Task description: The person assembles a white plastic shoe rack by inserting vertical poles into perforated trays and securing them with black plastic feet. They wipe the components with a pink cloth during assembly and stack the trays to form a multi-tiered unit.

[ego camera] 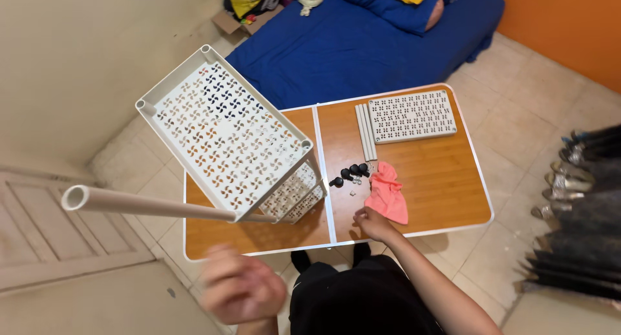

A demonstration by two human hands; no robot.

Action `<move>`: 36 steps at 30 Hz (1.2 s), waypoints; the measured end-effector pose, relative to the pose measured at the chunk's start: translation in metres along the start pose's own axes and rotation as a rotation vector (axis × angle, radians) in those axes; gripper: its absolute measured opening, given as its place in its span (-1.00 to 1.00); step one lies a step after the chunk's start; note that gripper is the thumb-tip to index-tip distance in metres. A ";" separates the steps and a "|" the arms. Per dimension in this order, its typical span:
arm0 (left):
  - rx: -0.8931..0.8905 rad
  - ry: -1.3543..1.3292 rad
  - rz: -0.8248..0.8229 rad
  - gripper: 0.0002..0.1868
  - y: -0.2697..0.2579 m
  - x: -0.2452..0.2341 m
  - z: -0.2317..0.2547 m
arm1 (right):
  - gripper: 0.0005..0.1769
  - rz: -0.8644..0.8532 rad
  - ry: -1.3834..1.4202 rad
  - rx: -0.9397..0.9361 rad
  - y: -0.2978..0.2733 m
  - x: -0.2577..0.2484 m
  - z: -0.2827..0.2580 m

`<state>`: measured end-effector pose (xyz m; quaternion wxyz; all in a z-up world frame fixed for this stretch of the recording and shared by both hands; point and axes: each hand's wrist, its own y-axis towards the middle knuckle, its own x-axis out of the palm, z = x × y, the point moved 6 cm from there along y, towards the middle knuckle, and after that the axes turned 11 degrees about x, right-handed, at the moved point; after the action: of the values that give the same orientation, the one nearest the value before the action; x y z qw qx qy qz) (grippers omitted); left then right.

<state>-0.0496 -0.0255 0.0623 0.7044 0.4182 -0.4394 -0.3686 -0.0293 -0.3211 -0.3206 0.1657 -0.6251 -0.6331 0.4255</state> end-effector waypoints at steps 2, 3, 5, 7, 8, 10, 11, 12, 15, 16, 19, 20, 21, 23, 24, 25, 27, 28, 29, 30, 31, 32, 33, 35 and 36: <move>-0.071 -0.113 -0.263 -0.90 -0.011 0.028 0.011 | -0.41 -0.003 -0.178 0.066 0.013 -0.003 0.017; -0.167 -0.141 -0.431 -0.84 -0.018 0.041 0.015 | -0.34 -0.003 -0.270 0.097 0.018 -0.004 0.024; -0.424 -0.156 -0.698 -0.85 -0.033 0.069 0.010 | -0.23 -0.021 -0.355 0.164 0.021 -0.005 0.036; -0.469 -0.195 -0.819 -0.86 -0.038 0.087 0.015 | -0.17 -0.008 -0.430 0.165 0.024 -0.009 0.045; -0.491 -0.216 -0.880 -0.86 -0.040 0.096 0.017 | -0.16 0.010 -0.459 0.129 0.026 -0.012 0.045; -0.546 -0.204 -0.929 -0.87 -0.041 0.106 0.019 | -0.20 -0.014 -0.422 0.106 0.032 -0.016 0.047; -0.575 -0.201 -0.955 -0.87 -0.042 0.110 0.020 | -0.25 -0.057 -0.357 0.119 0.033 -0.019 0.050; -0.574 -0.180 -0.978 -0.88 -0.043 0.113 0.020 | -0.29 -0.102 -0.288 0.136 0.033 -0.018 0.054; -0.582 -0.141 -1.024 -0.88 -0.047 0.121 0.015 | -0.61 0.023 -0.361 -0.038 0.030 -0.035 0.042; -0.590 -0.143 -1.020 -0.87 -0.049 0.124 0.013 | -0.61 0.177 -0.270 -0.070 0.026 -0.048 0.033; -0.617 -0.134 -1.038 -0.84 -0.055 0.127 0.007 | -0.64 0.614 -0.209 -0.414 -0.014 -0.090 -0.009; -0.627 -0.135 -1.052 -0.82 -0.057 0.127 0.006 | -0.62 0.643 -0.208 -0.364 -0.025 -0.103 -0.017; -0.634 -0.151 -1.057 -0.82 -0.058 0.127 0.006 | -0.60 0.671 -0.206 -0.314 -0.035 -0.116 -0.027; -0.648 -0.192 -1.070 -0.81 -0.060 0.127 0.005 | -0.58 0.726 -0.102 -0.461 -0.068 -0.139 -0.057; -0.648 -0.196 -1.080 -0.81 -0.061 0.126 0.004 | -0.58 0.753 -0.049 -0.537 -0.085 -0.149 -0.073; -0.648 -0.201 -1.091 -0.82 -0.061 0.126 0.004 | -0.57 0.788 -0.036 -0.573 -0.101 -0.158 -0.087; -0.665 -0.216 -1.105 -0.82 -0.060 0.120 0.002 | -0.56 0.847 -0.013 -0.650 -0.133 -0.168 -0.114; -0.681 -0.229 -1.108 -0.81 -0.059 0.116 0.001 | -0.58 0.864 0.013 -0.703 -0.151 -0.170 -0.126; -0.697 -0.242 -1.111 -0.80 -0.058 0.111 0.000 | -0.61 0.881 0.038 -0.757 -0.169 -0.170 -0.136; -0.686 -0.261 -1.090 -0.79 -0.054 0.106 -0.001 | -0.63 0.896 0.064 -0.818 -0.187 -0.169 -0.146; -0.675 -0.280 -1.069 -0.78 -0.050 0.099 0.000 | -0.68 0.925 0.070 -0.855 -0.207 -0.165 -0.153; -0.663 -0.298 -1.045 -0.77 -0.044 0.093 0.001 | -0.72 0.952 0.074 -0.895 -0.226 -0.158 -0.159; -0.657 -0.300 -1.026 -0.75 -0.039 0.087 0.002 | -0.76 0.980 0.079 -0.935 -0.244 -0.151 -0.166; -0.651 -0.307 -0.987 -0.72 -0.028 0.072 0.006 | -0.81 0.819 0.290 -1.004 -0.267 -0.135 -0.176; -0.622 -0.322 -0.955 -0.72 -0.020 0.065 0.009 | -0.84 0.734 0.394 -1.036 -0.278 -0.127 -0.181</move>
<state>-0.0393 -0.0930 0.0665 0.4742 0.2823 -0.1752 -0.8153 -0.0551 -0.3402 0.0327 -0.1992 -0.8650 -0.4598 -0.0270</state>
